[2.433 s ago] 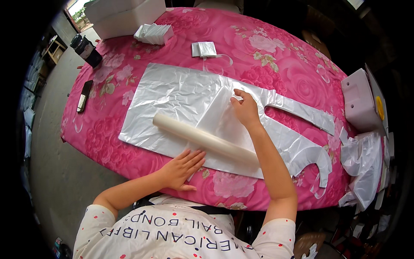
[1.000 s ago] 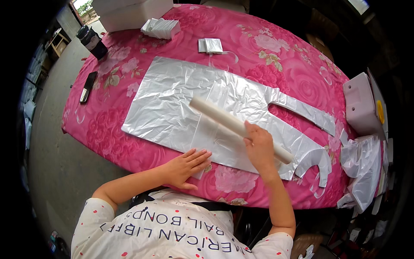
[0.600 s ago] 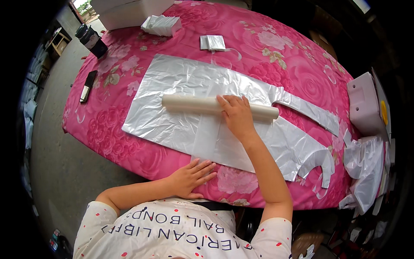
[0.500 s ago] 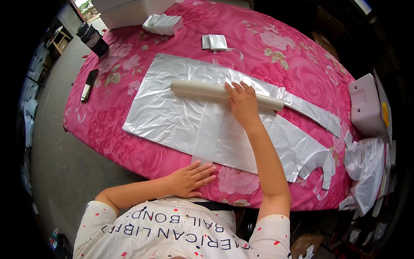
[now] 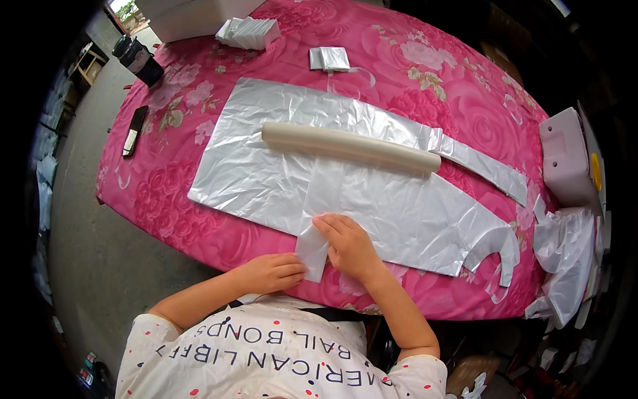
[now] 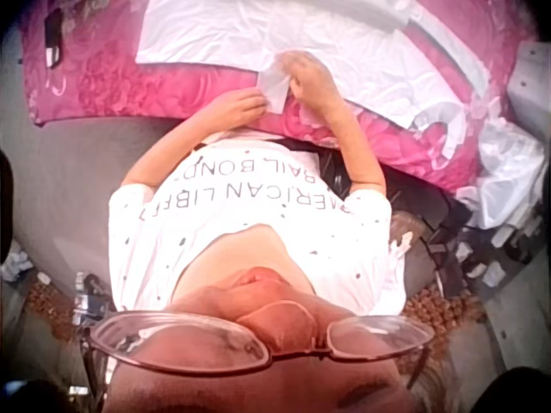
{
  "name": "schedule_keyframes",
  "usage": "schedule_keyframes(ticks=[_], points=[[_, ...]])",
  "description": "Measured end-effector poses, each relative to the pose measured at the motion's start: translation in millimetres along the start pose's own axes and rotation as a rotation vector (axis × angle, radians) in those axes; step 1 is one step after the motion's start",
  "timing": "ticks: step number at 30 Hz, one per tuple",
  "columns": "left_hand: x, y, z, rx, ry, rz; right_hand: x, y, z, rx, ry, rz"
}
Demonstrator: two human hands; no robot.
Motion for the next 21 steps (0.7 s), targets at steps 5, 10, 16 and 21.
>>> schedule_keyframes(ticks=[5, 10, 16, 21], points=[[2.4, -9.6, 8.6, 0.037, -0.062, 0.019, 0.0, -2.7, 0.0, 0.002, -0.016, -0.018], [1.9, -22.0, 28.7, -0.427, 0.369, 0.309, 1.1, -4.3, -2.5, -0.05, 0.029, 0.007], [27.2, -20.2, 44.3, -0.367, 0.317, 0.17, -3.2, -6.3, -11.7, -0.143, 0.03, -0.025], [47.7, -19.6, 33.9, -0.187, 0.008, 0.187, -3.9, -5.7, -13.4, -0.206, -0.001, -0.034]])
Point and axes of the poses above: each hand's wrist, its own y-axis away from the middle knuckle, its own z-axis out of the back of the hand, x = y × z, the point moved 1 cm from there along -y, towards the middle knuckle, and after that the axes turned 11 degrees about -z, right-handed, at the moved point
